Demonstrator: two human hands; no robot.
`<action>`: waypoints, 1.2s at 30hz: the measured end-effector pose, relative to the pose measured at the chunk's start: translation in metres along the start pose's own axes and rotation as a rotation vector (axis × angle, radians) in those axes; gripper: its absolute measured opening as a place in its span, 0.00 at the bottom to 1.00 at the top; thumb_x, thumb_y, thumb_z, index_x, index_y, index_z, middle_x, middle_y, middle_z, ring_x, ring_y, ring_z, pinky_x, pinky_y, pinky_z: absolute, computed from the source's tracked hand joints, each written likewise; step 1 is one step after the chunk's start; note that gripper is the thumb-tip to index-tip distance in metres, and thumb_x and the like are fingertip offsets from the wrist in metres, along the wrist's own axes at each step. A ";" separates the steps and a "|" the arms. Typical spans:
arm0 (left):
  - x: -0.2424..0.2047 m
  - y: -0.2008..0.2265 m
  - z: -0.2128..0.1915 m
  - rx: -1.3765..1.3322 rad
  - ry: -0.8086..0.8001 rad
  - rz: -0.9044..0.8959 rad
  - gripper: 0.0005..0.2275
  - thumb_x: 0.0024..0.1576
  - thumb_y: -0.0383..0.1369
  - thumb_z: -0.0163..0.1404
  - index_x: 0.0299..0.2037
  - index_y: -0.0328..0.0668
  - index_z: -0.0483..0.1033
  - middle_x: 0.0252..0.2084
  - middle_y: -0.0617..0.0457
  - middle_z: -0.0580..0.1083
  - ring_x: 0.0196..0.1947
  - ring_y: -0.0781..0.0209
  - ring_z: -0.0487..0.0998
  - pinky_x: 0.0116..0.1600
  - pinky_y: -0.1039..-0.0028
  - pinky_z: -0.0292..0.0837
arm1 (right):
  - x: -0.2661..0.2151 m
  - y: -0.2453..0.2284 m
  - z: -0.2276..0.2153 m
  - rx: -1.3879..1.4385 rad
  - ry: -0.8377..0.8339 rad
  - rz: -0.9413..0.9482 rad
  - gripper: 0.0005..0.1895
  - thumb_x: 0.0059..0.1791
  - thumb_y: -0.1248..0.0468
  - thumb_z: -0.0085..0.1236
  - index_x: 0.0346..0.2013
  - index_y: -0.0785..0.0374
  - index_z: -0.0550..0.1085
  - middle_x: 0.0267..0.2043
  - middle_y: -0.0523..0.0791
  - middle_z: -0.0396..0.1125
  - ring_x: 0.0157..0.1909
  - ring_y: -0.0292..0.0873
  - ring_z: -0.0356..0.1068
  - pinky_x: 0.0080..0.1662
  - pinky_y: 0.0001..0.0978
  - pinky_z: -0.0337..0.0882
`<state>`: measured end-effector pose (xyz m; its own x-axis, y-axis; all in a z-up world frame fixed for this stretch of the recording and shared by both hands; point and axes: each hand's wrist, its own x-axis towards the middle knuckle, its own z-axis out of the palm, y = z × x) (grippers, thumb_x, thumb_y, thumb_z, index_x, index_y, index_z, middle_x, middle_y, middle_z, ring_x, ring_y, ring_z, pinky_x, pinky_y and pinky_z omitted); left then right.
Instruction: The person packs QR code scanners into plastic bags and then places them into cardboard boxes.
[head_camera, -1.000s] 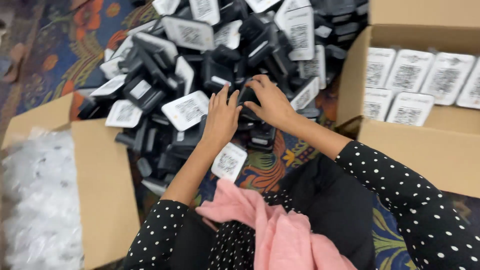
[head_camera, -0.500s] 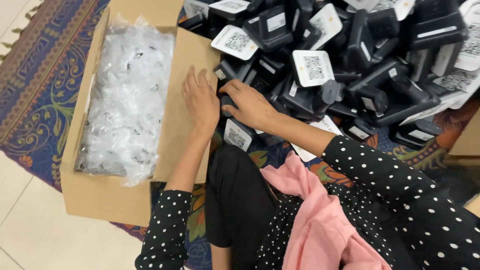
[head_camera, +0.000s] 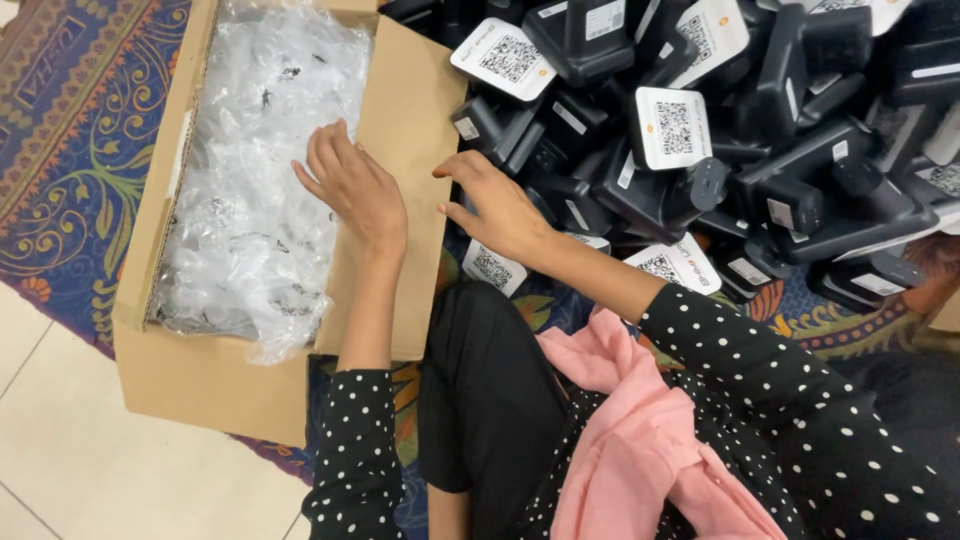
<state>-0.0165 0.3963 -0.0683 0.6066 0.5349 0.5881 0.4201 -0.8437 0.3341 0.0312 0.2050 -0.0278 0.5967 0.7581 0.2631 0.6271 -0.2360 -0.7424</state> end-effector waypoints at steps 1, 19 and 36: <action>0.001 0.021 -0.011 -0.011 0.000 0.010 0.15 0.64 0.24 0.48 0.61 0.35 0.71 0.65 0.43 0.65 0.71 0.41 0.59 0.74 0.36 0.43 | -0.005 0.001 -0.008 -0.008 0.011 0.005 0.22 0.49 0.64 0.63 0.56 0.66 0.68 0.56 0.51 0.64 0.57 0.56 0.68 0.57 0.44 0.69; -0.184 0.331 -0.126 -1.351 -0.307 -0.163 0.16 0.67 0.24 0.45 0.65 0.36 0.72 0.65 0.46 0.72 0.51 0.61 0.79 0.52 0.73 0.78 | -0.328 0.046 -0.159 0.863 0.695 0.400 0.54 0.45 0.37 0.63 0.75 0.64 0.56 0.75 0.50 0.54 0.76 0.48 0.53 0.72 0.38 0.52; -0.187 0.297 -0.135 -1.822 -0.598 -0.448 0.35 0.60 0.23 0.53 0.77 0.34 0.48 0.75 0.43 0.61 0.50 0.61 0.78 0.55 0.73 0.76 | -0.343 0.045 -0.162 0.687 0.861 0.367 0.19 0.51 0.74 0.58 0.58 0.69 0.74 0.51 0.46 0.73 0.51 0.37 0.73 0.55 0.28 0.72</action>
<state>-0.0960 0.0395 0.0202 0.9471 0.3015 0.1099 -0.2566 0.5061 0.8234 -0.0640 -0.1639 -0.0511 0.9950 -0.0144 0.0986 0.0993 0.2235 -0.9696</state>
